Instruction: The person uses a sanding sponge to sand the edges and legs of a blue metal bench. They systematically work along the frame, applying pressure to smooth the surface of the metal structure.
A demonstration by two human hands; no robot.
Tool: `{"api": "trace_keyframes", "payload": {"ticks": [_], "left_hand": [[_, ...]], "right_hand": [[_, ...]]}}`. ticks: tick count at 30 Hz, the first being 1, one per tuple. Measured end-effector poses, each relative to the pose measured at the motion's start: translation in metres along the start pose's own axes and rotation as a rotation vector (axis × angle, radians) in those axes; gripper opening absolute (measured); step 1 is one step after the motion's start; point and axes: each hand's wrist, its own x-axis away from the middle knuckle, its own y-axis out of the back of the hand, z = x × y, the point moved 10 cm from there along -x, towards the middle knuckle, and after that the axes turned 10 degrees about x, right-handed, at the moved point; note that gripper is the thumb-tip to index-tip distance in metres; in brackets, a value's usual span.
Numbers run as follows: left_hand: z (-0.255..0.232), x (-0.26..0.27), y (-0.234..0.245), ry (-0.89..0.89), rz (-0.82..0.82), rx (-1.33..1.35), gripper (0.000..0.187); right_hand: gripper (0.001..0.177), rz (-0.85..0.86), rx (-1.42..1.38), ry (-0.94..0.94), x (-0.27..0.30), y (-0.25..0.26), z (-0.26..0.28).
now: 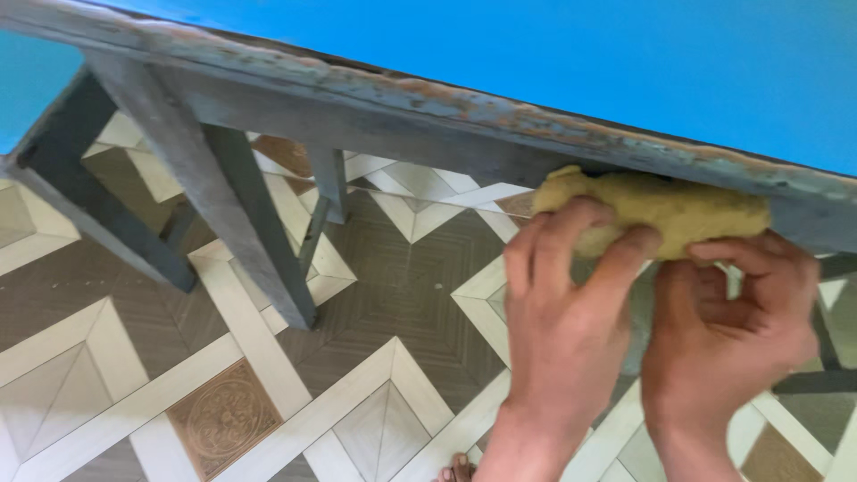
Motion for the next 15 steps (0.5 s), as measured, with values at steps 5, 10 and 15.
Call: {"api": "trace_keyframes", "payload": {"ticks": [5,10,15], "left_hand": [[0.003,-0.012,0.005,0.015,-0.093,-0.062,0.042],[0.007,-0.012,0.004,0.032,-0.202,-0.039,0.046],[-0.005,-0.010,-0.019,0.011,-0.189,-0.043,0.048]], "right_hand": [[0.020,-0.001,-0.140,-0.075,-0.014,-0.010,0.022],[0.017,0.050,-0.276,-0.079,-0.017,-0.012,0.011],[0.014,0.004,-0.345,-0.110,-0.021,0.002,-0.022]]}}
